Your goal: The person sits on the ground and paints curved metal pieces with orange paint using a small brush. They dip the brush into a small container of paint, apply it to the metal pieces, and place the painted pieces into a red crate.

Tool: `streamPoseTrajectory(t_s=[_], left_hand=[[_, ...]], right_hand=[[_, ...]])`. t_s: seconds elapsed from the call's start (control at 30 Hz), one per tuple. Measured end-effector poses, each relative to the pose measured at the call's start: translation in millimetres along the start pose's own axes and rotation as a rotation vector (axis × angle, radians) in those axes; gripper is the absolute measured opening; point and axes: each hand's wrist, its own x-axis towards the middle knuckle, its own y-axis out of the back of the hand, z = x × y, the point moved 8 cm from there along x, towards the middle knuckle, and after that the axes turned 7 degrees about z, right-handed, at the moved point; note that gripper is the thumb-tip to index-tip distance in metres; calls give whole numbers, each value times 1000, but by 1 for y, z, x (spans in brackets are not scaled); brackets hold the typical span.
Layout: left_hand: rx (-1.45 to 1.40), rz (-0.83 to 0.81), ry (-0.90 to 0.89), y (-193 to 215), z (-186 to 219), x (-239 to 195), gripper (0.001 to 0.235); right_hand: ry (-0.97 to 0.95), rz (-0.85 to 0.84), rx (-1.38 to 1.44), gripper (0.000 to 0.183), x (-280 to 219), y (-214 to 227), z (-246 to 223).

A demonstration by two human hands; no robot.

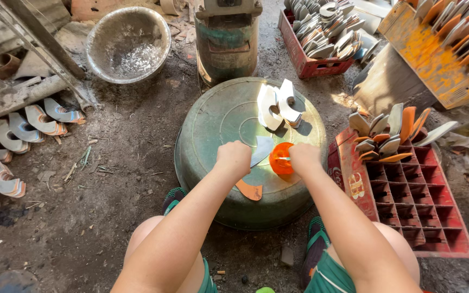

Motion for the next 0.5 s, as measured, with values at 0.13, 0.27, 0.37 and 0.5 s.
streamPoseTrajectory(t_s=[0.13,0.27,0.37,0.5], left_hand=[[-2,77,-19,-3,0,0,41],[-20,87,-14,-7,6,0,43],[-38,93,-11,-10,9,-2,44],[-34,133,-1,-11,13,-1,39]], right_hand=[[-6,76,99,20,-20,33,27],[-82,73,178,19,-42,50,41],[-137,22,203,17,-55,62,54],[-239,29,358,26,-69,83,79]])
